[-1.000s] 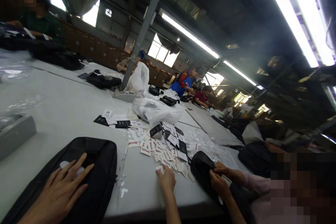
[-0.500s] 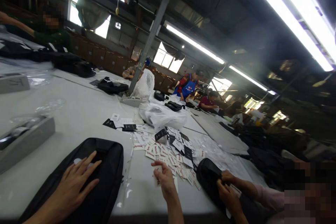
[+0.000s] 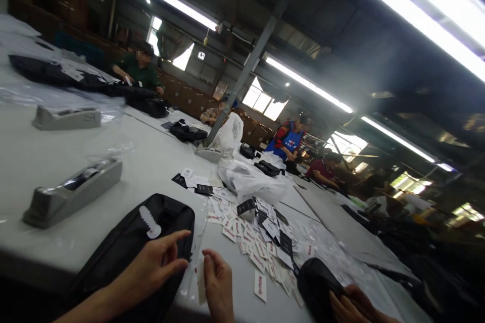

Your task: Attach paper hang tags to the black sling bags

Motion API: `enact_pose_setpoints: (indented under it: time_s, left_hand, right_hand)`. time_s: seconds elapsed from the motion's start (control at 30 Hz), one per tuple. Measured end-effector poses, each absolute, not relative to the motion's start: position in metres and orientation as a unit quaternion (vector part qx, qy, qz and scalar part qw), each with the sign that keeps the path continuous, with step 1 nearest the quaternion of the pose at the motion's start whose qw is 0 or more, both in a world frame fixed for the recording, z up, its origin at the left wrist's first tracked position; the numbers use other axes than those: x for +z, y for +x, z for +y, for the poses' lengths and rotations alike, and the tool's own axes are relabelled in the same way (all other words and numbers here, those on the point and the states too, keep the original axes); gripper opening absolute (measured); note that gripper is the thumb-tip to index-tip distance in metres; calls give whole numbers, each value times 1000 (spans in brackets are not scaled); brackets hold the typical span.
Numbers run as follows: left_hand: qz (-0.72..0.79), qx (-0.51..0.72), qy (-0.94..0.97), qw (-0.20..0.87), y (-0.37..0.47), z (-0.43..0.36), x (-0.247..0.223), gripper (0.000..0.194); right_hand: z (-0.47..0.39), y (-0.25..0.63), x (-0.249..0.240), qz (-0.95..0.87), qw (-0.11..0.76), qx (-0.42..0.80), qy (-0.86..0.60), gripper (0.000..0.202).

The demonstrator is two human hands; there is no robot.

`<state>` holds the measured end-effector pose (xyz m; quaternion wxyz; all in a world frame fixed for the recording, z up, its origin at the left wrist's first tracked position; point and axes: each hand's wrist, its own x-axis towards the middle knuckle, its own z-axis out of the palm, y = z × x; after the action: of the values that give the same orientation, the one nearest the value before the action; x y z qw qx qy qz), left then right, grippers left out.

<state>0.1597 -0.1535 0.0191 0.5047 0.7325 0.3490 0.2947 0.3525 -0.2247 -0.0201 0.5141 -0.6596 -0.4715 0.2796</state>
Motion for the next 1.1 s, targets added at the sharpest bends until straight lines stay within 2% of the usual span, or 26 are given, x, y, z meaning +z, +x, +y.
enact_pose_setpoints:
  time_s: [0.07, 0.13, 0.23, 0.3, 0.47, 0.6, 0.7, 0.8, 0.83, 0.93, 1.0, 1.1]
  left_hand:
    - [340, 283, 723, 531, 174, -161, 14, 66]
    - [329, 281, 720, 543, 183, -165, 7, 66]
    - [304, 296, 729, 537, 185, -166, 4, 36]
    - [303, 306, 734, 525, 181, -166, 7, 32]
    - [296, 302, 726, 543, 172, -167, 19, 22]
    - [291, 304, 708, 567, 172, -163, 24, 27]
    - [336, 336, 688, 548, 173, -155, 24, 30]
    - [352, 346, 723, 483, 173, -148, 21, 29]
    - [350, 344, 740, 460, 174, -147, 18, 27]
    - [345, 340, 777, 403, 177, -149, 7, 24]
    - [354, 340, 789, 370, 180, -152, 1, 24]
    - [365, 338, 795, 348, 180, -153, -1, 27]
  right_hand:
    - [-224, 335, -22, -542, 456, 216, -673, 37]
    - [-224, 320, -24, -589, 398, 188, -678, 39]
    - [-226, 306, -28, -616, 301, 159, -710, 42]
    - [-227, 303, -29, -621, 250, 129, -731, 43]
    - [-228, 301, -24, -636, 206, 114, -735, 39]
    - [-229, 301, -23, -625, 171, 120, -752, 41]
    - [-230, 310, -25, -614, 216, 125, -749, 26]
    - [-227, 321, -26, -611, 360, 95, -698, 59]
    - [-225, 322, -26, -595, 418, 103, -679, 59]
    - [-213, 316, -25, -509, 539, 219, -635, 39]
    - [-203, 305, -26, -448, 579, 286, -618, 37]
    - [-191, 291, -26, -377, 627, 322, -602, 39]
